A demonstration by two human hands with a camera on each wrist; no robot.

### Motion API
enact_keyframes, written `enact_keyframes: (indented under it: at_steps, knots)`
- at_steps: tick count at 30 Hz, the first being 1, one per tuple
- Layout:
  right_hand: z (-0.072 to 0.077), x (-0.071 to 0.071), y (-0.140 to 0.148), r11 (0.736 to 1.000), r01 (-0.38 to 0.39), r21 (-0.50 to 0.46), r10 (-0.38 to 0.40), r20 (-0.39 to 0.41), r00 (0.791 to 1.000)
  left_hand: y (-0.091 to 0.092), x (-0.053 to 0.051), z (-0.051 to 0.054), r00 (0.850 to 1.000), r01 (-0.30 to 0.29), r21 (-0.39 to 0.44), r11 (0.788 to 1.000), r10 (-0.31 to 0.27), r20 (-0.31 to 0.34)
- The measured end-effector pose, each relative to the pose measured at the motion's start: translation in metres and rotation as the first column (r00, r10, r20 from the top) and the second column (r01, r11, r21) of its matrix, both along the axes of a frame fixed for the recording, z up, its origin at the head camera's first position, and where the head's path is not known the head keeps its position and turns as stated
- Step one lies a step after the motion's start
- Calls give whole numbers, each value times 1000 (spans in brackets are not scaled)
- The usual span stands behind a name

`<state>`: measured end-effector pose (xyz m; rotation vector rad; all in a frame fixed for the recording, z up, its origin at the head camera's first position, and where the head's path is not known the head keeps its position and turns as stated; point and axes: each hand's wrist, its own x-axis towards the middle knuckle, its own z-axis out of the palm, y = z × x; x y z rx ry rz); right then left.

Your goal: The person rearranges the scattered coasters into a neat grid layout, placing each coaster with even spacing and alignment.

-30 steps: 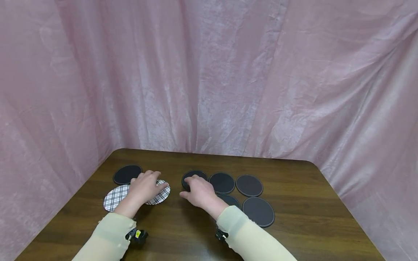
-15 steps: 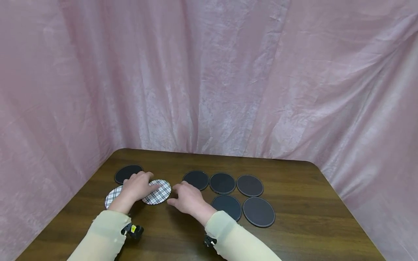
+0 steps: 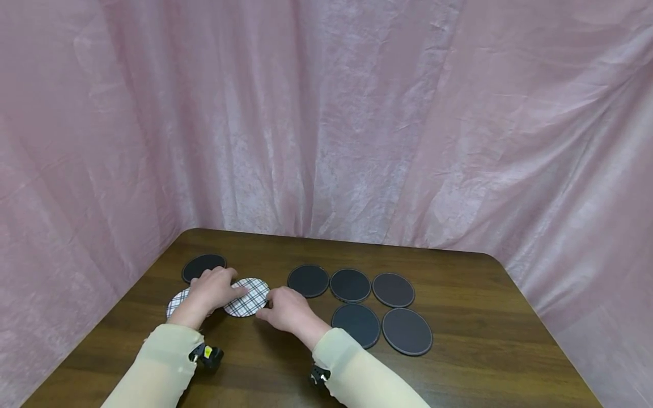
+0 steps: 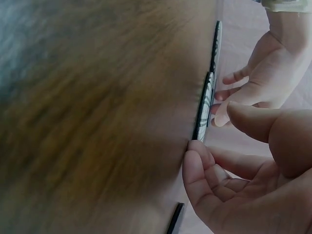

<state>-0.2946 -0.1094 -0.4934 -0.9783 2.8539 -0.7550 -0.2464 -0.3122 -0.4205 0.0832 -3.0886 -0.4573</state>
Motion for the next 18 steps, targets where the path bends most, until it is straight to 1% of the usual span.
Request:
enact_keyframes:
  at_steps: [5,9,14,18]
  knots:
    - [-11,-12,-3,999,27,22,-28,43,999,1,0,0,1000,5,-6,1000,-5,21]
    - [-15,-15,-4,999,43,4,-43,58,997,1,0,-1,999,3,-15,1000,-3,36]
    - [-14,-15,-6,999,47,-24,-45,85,995,-1,0,0,999,5,-27,1000,-4,40]
    - [-11,-15,-7,998,59,5,-59,75,995,-2,2,1,999,12,1,1000,-12,49]
